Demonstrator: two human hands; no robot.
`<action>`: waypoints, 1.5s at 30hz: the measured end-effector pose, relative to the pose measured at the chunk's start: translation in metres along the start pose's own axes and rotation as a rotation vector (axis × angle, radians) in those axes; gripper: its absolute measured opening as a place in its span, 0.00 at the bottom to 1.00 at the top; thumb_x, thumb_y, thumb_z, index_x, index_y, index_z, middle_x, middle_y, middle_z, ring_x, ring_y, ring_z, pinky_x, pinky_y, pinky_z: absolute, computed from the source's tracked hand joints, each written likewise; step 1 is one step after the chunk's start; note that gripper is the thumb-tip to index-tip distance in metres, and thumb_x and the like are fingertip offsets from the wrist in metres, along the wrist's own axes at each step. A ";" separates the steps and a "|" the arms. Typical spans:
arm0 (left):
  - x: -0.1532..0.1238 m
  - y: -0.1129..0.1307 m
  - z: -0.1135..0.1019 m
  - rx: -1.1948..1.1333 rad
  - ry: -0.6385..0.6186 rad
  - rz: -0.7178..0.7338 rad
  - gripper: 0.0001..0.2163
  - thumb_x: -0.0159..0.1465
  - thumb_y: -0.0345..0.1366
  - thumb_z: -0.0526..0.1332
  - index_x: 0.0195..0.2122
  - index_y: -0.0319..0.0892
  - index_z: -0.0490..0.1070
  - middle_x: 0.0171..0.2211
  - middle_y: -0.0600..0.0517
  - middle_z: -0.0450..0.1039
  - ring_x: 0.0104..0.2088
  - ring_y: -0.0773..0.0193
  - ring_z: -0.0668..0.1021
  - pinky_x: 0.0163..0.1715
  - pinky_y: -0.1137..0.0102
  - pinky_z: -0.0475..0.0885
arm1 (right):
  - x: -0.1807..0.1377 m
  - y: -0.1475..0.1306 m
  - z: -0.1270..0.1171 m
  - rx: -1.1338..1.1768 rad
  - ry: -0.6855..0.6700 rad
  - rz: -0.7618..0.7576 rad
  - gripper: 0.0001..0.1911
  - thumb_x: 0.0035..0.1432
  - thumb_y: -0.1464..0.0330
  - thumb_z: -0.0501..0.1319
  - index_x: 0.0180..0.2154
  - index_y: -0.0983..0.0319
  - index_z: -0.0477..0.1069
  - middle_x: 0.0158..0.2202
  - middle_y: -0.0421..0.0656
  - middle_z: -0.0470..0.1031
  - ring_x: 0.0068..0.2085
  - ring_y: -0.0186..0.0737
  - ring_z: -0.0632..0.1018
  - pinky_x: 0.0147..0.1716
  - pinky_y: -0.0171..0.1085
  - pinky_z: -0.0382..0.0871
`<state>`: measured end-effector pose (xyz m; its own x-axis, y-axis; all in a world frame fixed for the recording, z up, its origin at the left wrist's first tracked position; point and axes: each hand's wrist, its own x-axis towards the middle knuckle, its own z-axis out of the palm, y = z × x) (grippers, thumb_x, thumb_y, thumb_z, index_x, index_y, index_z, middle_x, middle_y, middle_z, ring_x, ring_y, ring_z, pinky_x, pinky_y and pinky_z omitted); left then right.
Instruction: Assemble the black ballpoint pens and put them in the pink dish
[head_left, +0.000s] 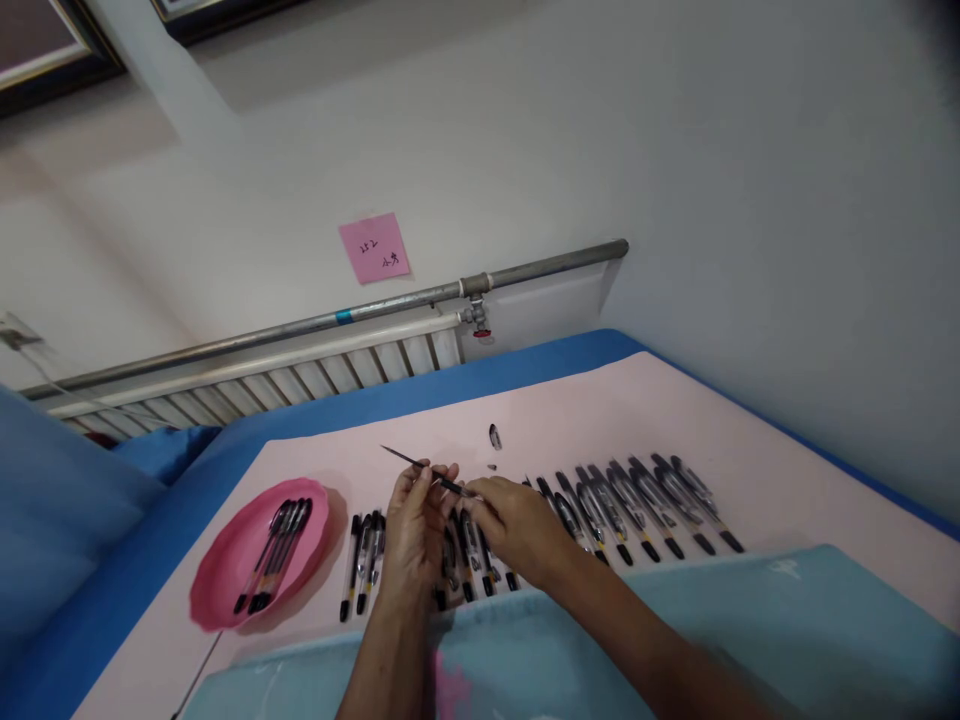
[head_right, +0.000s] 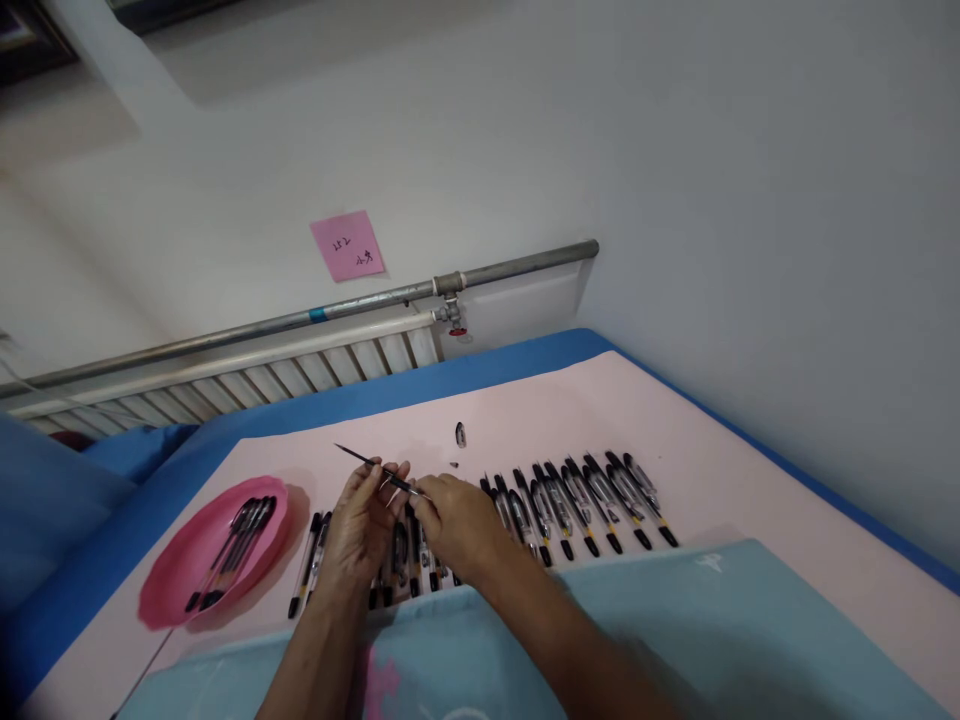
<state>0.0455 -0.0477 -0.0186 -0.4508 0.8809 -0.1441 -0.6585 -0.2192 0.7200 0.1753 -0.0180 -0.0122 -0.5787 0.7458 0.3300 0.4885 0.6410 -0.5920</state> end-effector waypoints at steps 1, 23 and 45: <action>-0.001 0.000 0.000 0.009 -0.011 0.002 0.09 0.50 0.30 0.65 0.31 0.40 0.67 0.28 0.53 0.73 0.35 0.62 0.77 0.34 0.69 0.71 | 0.001 0.000 0.000 0.054 0.021 0.028 0.10 0.58 0.68 0.50 0.38 0.61 0.69 0.32 0.43 0.74 0.34 0.36 0.73 0.32 0.31 0.60; -0.012 0.006 0.010 0.170 -0.170 -0.070 0.13 0.51 0.38 0.65 0.35 0.37 0.69 0.14 0.64 0.46 0.13 0.79 0.49 0.09 0.82 0.44 | 0.005 -0.015 -0.007 1.000 -0.117 0.424 0.07 0.51 0.65 0.54 0.25 0.61 0.63 0.15 0.31 0.56 0.14 0.24 0.54 0.13 0.27 0.46; 0.011 0.028 -0.014 -0.144 0.090 0.009 0.07 0.53 0.34 0.62 0.34 0.44 0.71 0.33 0.55 0.70 0.31 0.72 0.73 0.32 0.74 0.67 | 0.002 -0.013 0.005 0.710 -0.051 0.302 0.09 0.53 0.66 0.52 0.24 0.62 0.64 0.16 0.33 0.58 0.18 0.28 0.60 0.18 0.28 0.52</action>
<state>0.0134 -0.0497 -0.0097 -0.5051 0.8390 -0.2025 -0.7304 -0.2906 0.6181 0.1646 -0.0252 -0.0076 -0.5248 0.8494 0.0556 0.1039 0.1287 -0.9862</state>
